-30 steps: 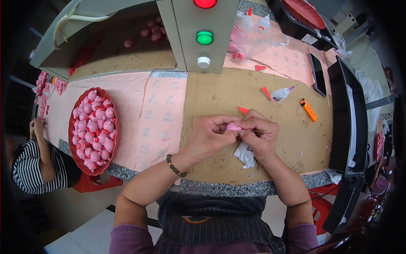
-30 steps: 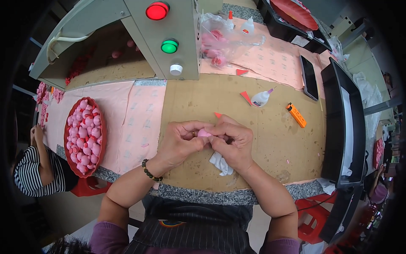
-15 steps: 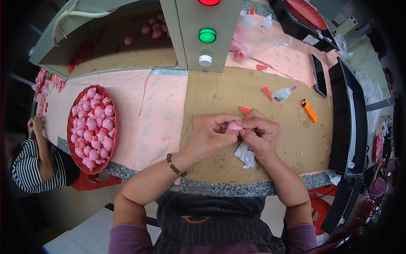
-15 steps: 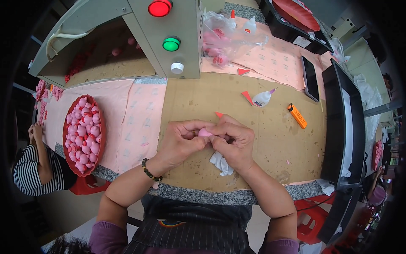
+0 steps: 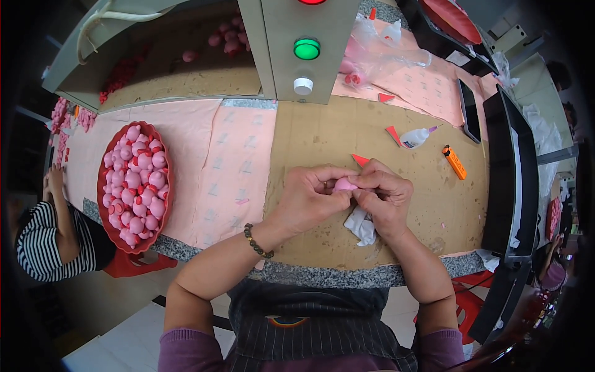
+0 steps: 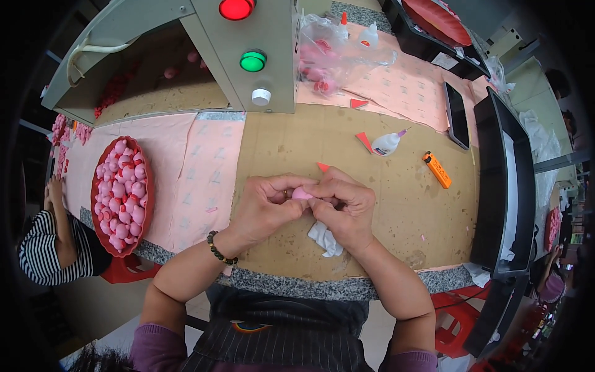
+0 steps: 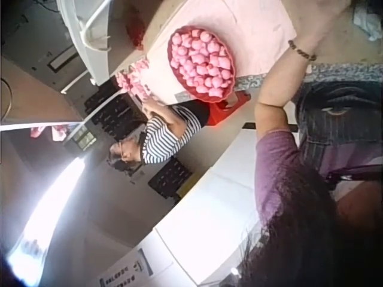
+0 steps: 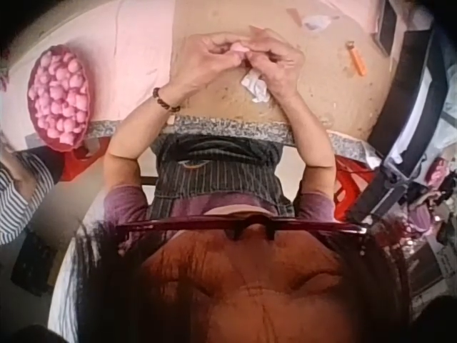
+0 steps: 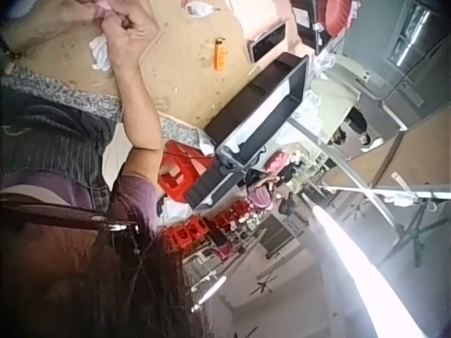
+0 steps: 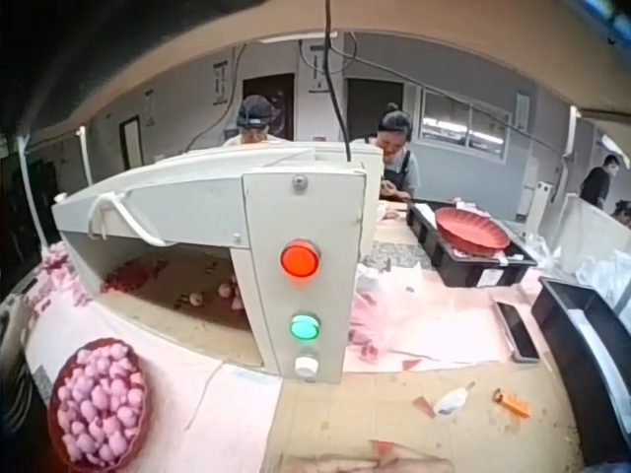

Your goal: Applying glue to small pink toy components to assemble them.

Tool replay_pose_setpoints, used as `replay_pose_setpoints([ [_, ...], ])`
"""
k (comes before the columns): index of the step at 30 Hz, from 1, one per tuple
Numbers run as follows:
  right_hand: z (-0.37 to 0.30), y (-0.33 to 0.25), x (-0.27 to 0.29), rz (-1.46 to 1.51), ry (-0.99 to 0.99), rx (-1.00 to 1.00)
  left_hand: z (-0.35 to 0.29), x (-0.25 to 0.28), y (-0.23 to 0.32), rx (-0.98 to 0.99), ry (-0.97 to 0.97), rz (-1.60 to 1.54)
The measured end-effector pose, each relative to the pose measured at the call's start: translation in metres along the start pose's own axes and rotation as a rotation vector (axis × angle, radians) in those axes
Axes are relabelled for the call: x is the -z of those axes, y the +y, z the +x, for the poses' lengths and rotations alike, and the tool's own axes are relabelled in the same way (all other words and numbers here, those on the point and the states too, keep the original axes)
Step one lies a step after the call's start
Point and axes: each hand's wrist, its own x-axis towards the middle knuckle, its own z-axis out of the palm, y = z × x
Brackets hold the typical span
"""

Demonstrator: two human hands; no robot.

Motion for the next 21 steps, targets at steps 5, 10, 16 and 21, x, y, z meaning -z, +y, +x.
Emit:
replay_pose_setpoints([
  [5,0.000,0.000,0.001,0.000,0.000,0.006,0.000,0.000,0.004,0.018,-0.001,0.030],
  [10,0.001,0.000,0.000,-0.002,0.005,-0.001,0.001,0.000,0.001,-0.008,0.006,0.031],
  [16,0.004,0.001,0.004,0.086,-0.054,-0.016,0.008,0.007,-0.007,0.015,-0.048,-0.233],
  [21,0.005,0.004,0.012,0.249,-0.091,-0.065,0.010,0.008,-0.007,-0.038,-0.077,-0.350],
])
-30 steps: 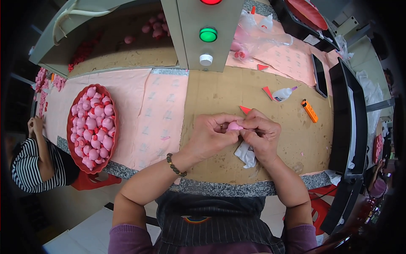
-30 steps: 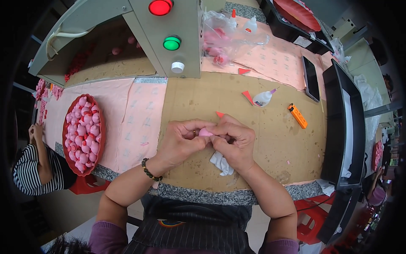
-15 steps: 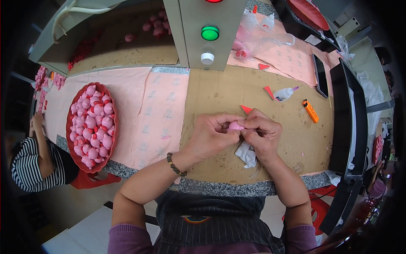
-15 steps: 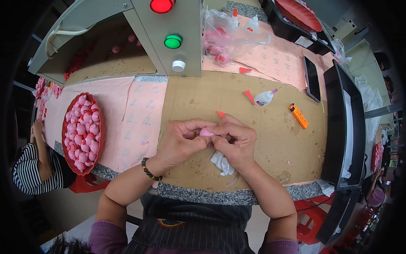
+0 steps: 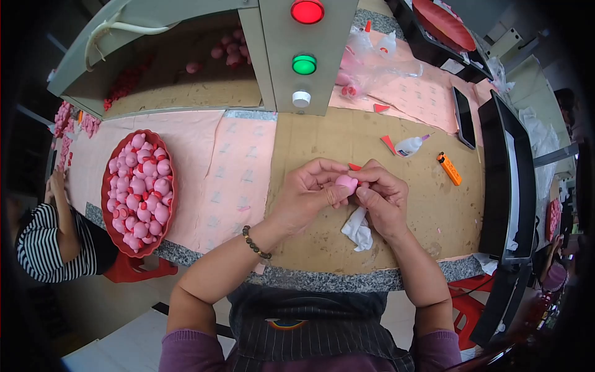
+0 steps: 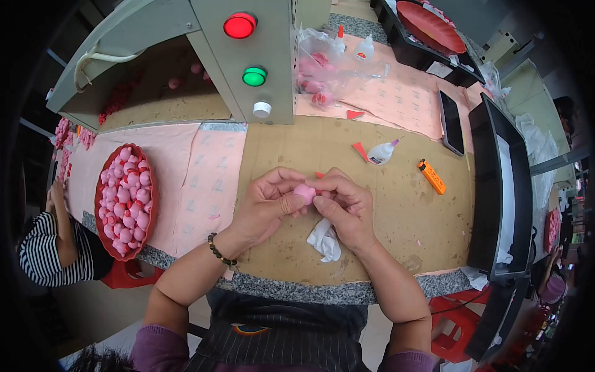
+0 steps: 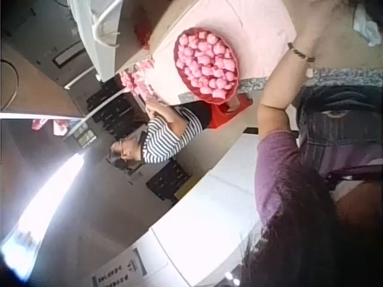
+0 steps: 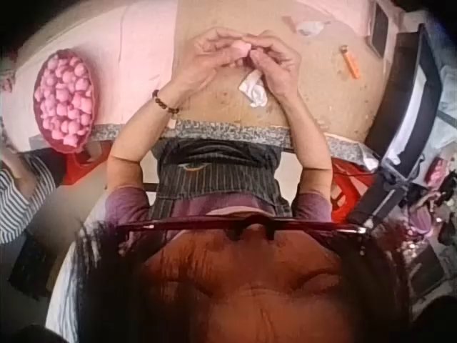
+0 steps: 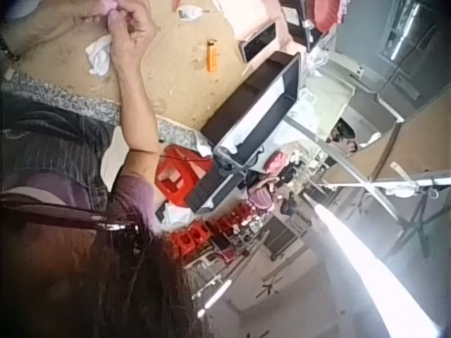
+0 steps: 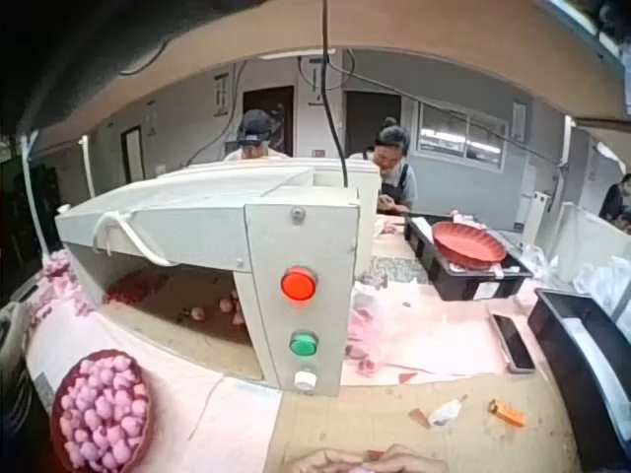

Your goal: Applying glue to small pink toy components to assemble them.

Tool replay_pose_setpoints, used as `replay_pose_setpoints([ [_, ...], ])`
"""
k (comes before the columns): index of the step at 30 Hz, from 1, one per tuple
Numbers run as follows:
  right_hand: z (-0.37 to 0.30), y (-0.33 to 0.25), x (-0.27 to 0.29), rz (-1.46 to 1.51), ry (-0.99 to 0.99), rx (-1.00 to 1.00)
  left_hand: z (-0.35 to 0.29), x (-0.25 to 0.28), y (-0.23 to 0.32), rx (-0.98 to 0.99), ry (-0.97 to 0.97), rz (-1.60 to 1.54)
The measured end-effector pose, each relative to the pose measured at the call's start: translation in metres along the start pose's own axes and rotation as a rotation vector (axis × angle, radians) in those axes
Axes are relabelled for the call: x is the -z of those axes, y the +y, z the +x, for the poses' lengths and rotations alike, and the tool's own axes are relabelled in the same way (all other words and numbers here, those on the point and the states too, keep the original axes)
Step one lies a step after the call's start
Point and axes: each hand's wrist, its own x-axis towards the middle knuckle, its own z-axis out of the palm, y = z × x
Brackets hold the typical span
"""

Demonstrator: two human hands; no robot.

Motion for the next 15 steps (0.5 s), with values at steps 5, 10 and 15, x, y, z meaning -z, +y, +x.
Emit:
replay_pose_setpoints([
  [5,-0.001,-0.004,-0.006,-0.080,0.035,0.015,-0.002,-0.001,0.001,-0.007,0.013,0.032],
  [10,-0.003,-0.004,-0.008,-0.201,0.051,0.058,-0.003,-0.004,0.003,-0.007,0.038,0.162],
  [15,-0.006,0.000,-0.007,-0.182,0.063,0.058,-0.004,-0.011,0.006,0.036,0.067,0.244],
])
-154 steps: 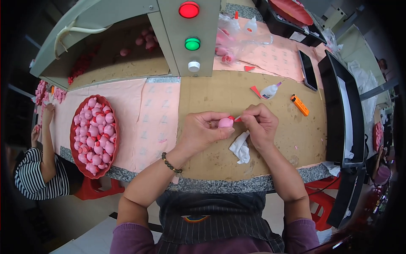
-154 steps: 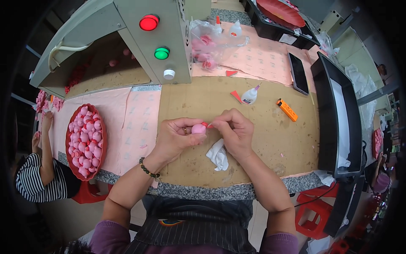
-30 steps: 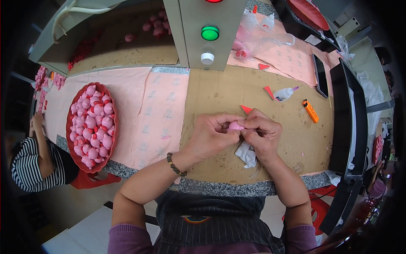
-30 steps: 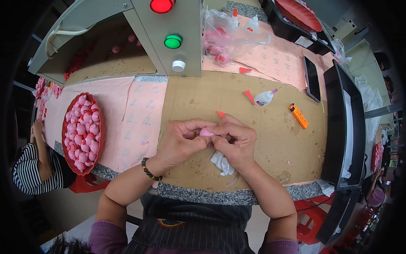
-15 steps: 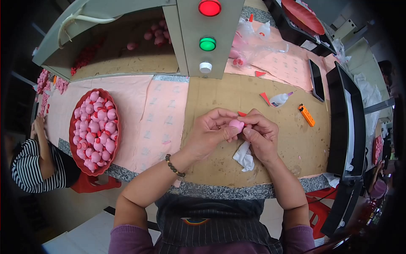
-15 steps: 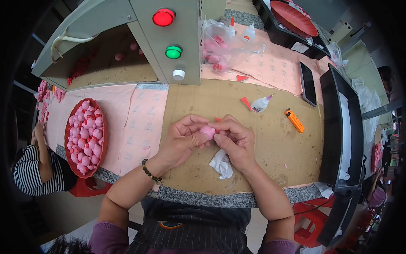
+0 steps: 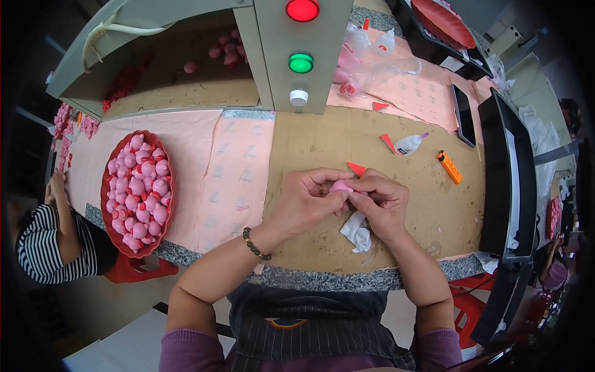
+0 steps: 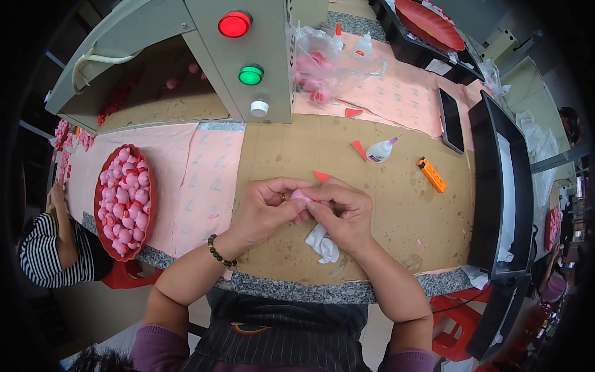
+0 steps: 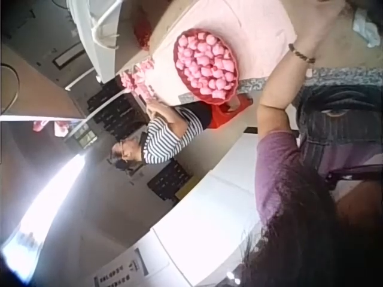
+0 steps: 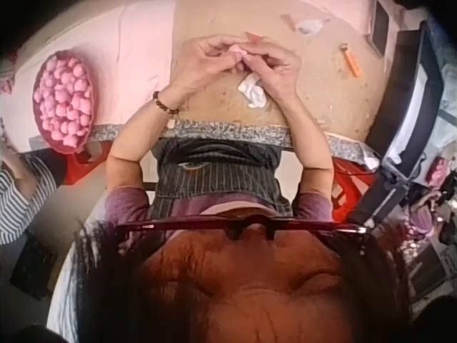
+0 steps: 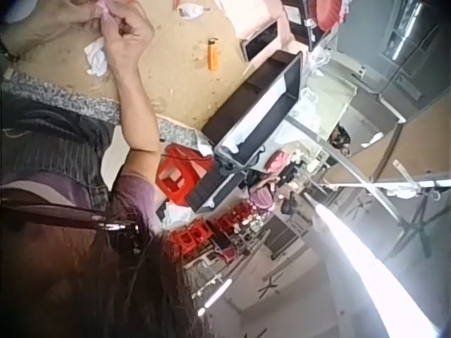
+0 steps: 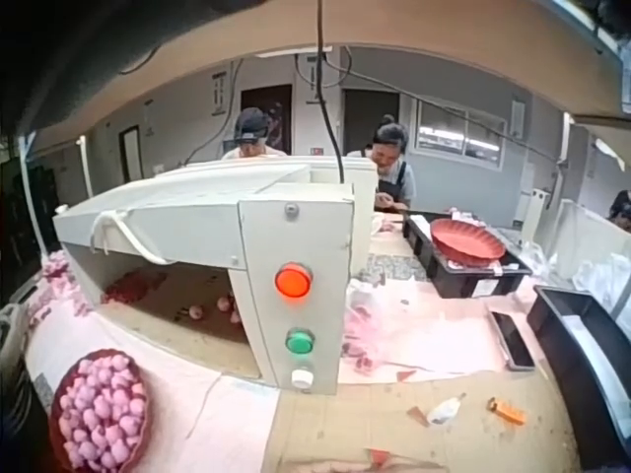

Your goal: Applying glue to small pink toy components to assemble them.

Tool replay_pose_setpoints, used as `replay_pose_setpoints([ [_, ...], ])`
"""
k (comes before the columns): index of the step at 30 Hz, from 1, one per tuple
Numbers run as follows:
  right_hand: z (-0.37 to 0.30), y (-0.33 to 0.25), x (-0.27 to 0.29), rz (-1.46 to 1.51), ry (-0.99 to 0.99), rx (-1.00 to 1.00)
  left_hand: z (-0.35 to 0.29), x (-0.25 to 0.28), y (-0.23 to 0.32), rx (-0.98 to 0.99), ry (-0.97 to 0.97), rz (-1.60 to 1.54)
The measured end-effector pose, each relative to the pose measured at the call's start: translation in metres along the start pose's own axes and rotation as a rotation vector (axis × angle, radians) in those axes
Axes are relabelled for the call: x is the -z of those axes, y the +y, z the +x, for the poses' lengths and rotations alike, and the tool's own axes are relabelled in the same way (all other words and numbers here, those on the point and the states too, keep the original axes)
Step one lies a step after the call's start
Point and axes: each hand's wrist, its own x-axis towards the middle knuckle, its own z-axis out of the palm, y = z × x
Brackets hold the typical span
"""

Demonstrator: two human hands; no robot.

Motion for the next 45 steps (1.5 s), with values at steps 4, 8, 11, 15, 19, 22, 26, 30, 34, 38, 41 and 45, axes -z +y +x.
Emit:
replay_pose_setpoints([
  [4,-0.0015,-0.0021,-0.0009,0.077,0.027,-0.082,-0.0020,0.0003,-0.0030,-0.011,0.003,0.013],
  [8,-0.0015,-0.0034,-0.0013,0.106,0.029,-0.095,-0.0030,0.0002,-0.0029,-0.015,-0.010,-0.011],
  [11,-0.0010,-0.0046,0.0004,0.070,-0.005,-0.064,-0.0032,0.0016,-0.0028,0.001,-0.003,-0.005],
  [15,-0.0003,-0.0052,-0.0018,0.077,-0.015,-0.048,-0.0030,0.0027,-0.0027,0.022,-0.008,0.010],
  [19,-0.0013,-0.0041,-0.0014,0.051,-0.009,-0.061,-0.0047,0.0013,0.0010,0.027,0.002,0.048],
  [22,-0.0024,-0.0007,0.0004,0.026,-0.002,-0.056,-0.0047,0.0019,0.0000,0.034,0.004,0.083],
  [26,-0.0023,-0.0007,-0.0001,0.012,0.001,-0.052,-0.0051,0.0011,-0.0007,0.021,0.017,0.109],
  [30,-0.0028,-0.0009,-0.0009,0.025,0.010,-0.057,-0.0055,0.0009,-0.0008,0.018,0.021,0.112],
  [34,-0.0038,0.0013,0.0012,0.005,0.008,-0.064,-0.0054,0.0007,-0.0007,0.021,0.021,0.131],
  [38,-0.0035,0.0026,0.0006,0.012,0.013,-0.049,-0.0051,0.0004,-0.0021,0.013,0.026,0.145],
  [41,-0.0029,0.0025,0.0007,0.001,0.010,-0.046,-0.0048,0.0004,-0.0024,-0.001,0.030,0.159],
  [45,-0.0025,0.0025,0.0003,-0.004,0.018,-0.041,-0.0041,0.0003,-0.0015,-0.001,0.027,0.165],
])
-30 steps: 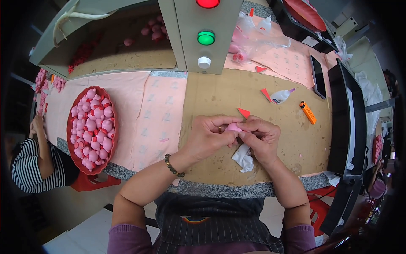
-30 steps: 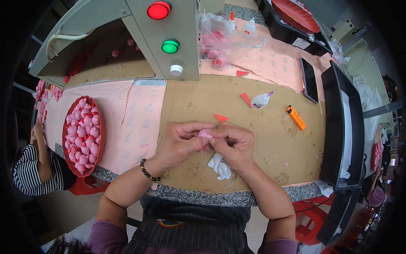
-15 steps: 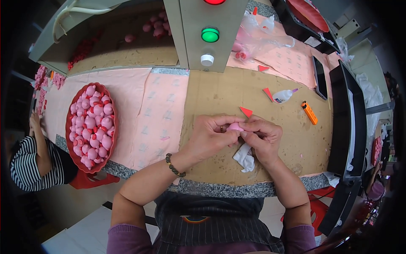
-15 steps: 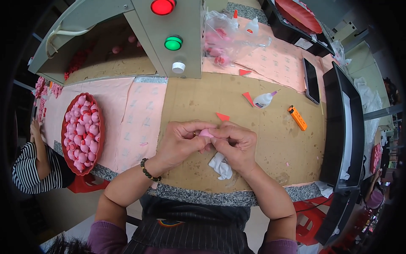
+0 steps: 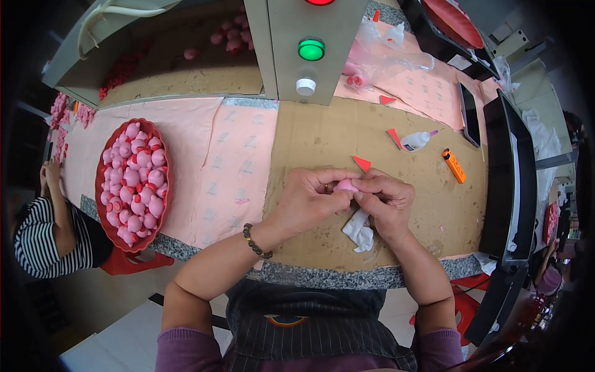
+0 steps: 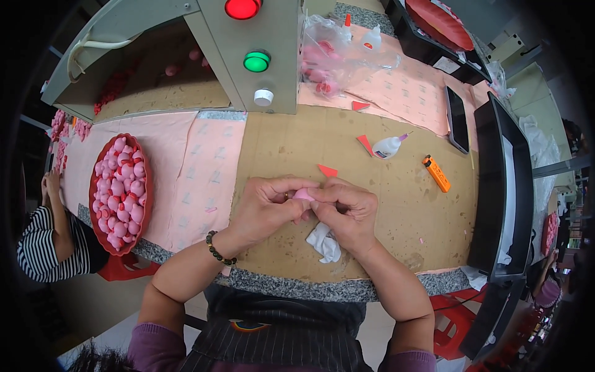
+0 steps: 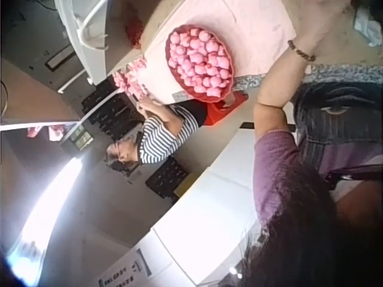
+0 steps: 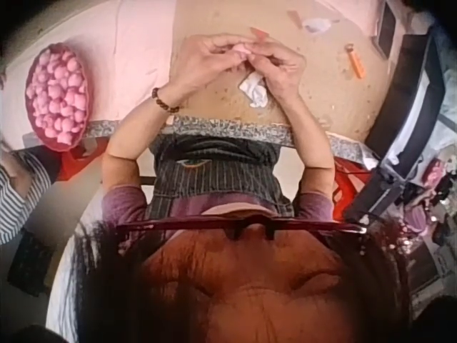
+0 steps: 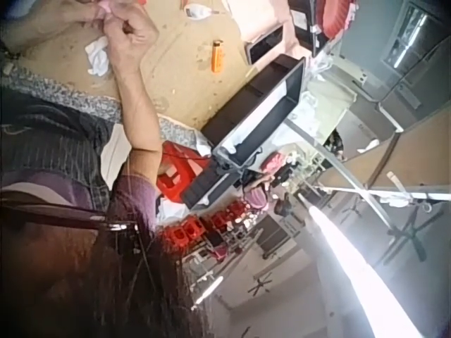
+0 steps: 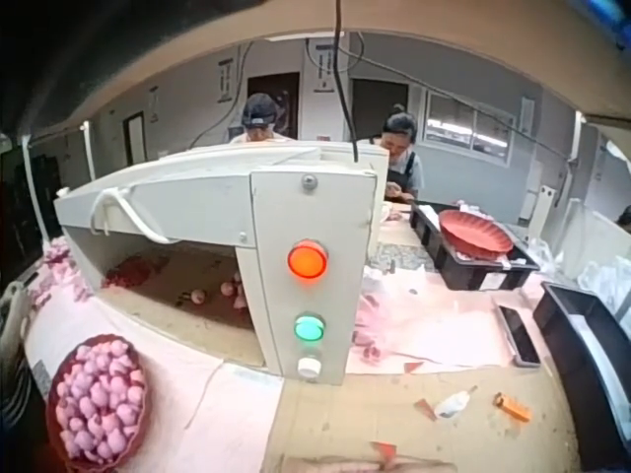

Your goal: Applying glue to small pink toy components to assemble them.

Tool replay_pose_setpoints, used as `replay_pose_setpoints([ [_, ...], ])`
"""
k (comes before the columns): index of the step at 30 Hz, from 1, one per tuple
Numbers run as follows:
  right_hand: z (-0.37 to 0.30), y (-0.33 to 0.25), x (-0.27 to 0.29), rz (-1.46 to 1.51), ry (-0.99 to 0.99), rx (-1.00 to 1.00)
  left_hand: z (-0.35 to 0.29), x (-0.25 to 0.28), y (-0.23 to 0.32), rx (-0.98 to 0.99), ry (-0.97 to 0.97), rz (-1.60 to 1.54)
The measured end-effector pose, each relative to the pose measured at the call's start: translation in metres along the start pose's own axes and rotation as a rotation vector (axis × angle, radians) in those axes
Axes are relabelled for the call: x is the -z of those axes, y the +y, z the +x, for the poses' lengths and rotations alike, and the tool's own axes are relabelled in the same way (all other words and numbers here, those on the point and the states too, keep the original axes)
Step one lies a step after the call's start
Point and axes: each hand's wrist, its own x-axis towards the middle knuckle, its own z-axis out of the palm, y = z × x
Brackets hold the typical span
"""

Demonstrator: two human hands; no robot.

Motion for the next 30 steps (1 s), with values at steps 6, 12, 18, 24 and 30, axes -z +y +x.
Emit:
replay_pose_setpoints([
  [6,0.002,-0.001,-0.003,-0.014,-0.013,0.047,0.004,0.001,-0.005,-0.041,-0.037,-0.121],
  [12,0.005,-0.004,-0.001,-0.020,-0.027,0.023,0.009,0.002,-0.007,-0.105,-0.009,-0.229],
  [18,0.004,-0.004,-0.002,-0.059,0.026,0.023,0.009,0.002,-0.007,-0.109,-0.004,-0.188],
  [24,0.005,-0.006,0.000,-0.004,0.058,-0.111,0.009,0.002,-0.004,-0.062,-0.003,-0.209],
  [30,0.005,-0.005,0.001,0.047,0.049,-0.117,0.010,0.001,-0.003,-0.048,0.006,-0.227],
])
